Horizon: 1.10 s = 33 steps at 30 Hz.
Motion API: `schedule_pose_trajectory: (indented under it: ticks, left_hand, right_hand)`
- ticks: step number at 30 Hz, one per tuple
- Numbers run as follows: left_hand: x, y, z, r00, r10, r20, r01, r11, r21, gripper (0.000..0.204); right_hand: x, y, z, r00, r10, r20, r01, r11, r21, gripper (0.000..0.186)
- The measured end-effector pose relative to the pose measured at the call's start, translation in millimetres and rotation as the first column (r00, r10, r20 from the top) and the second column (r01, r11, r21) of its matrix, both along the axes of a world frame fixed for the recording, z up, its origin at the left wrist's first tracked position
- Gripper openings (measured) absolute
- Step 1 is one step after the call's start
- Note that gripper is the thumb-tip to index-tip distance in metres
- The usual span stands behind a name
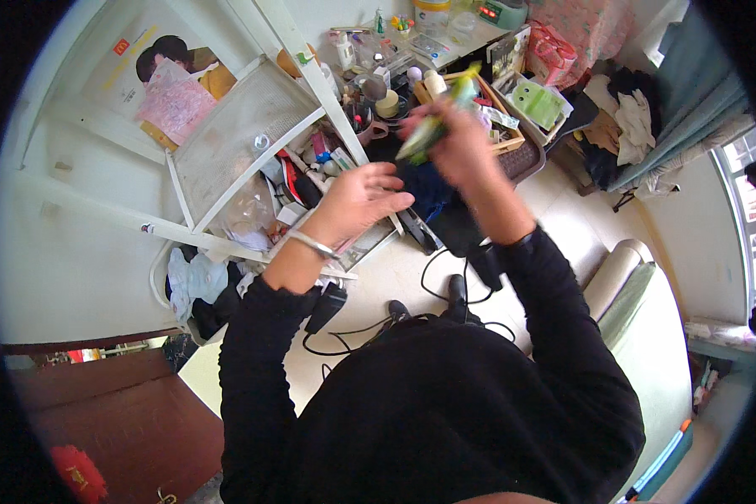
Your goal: The person wipes a white shelving unit and its contents with a blue cloth. They remove items such as a basket, a decorative cutout, and a tray, wipe them, and place them back on the shelf. The person also wipes the shelf surfaces and handles various small items.
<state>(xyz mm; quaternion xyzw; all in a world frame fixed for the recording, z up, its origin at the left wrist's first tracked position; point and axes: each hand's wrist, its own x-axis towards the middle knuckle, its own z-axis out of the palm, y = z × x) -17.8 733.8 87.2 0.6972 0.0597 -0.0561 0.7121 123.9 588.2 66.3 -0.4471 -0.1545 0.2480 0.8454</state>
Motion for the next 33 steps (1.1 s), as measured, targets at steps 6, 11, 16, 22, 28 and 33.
schedule_pose_trajectory:
  ticks: [6, 11, 16, 22, 28, 33]
  left_hand:
    - [0.6, 146.3, 32.7, 0.744, 0.487, 0.457, -0.666, 0.485, 0.567, 0.024]
    - [27.0, 217.7, 18.2, 0.915, 0.379, 0.138, -0.278, 0.345, 0.896, 0.031]
    - [44.8, 210.8, 4.0, 0.893, 0.439, -0.097, -0.19, 0.565, 0.803, 0.024]
    - [54.8, 214.4, -6.3, 0.862, 0.496, -0.104, -0.216, 0.546, 0.81, 0.02]
    - [44.4, 202.1, 30.2, 0.773, 0.598, 0.212, -0.534, 0.433, 0.726, 0.021]
    - [38.2, 103.2, 52.3, 0.752, 0.616, 0.236, -0.659, 0.698, 0.28, 0.026]
  right_hand:
    - [158.2, -123.1, 3.6, 0.974, -0.16, -0.16, 0.058, 0.859, -0.508, 0.017]
    - [203.1, -132.6, -10.7, 0.988, 0.119, 0.103, 0.011, 0.602, -0.798, 0.034]
    - [210.8, -116.5, -14.2, 0.905, 0.325, 0.275, 0.176, 0.303, -0.937, 0.056]
    - [230.9, -72.9, -44.9, 0.691, 0.537, 0.484, 0.405, 0.266, -0.875, 0.052]
    - [235.8, -53.7, -80.9, 0.512, 0.633, 0.581, 0.625, 0.19, -0.757, 0.054]
    - [231.0, -58.9, -80.4, 0.599, 0.508, 0.619, 0.6, 0.228, -0.767, 0.057]
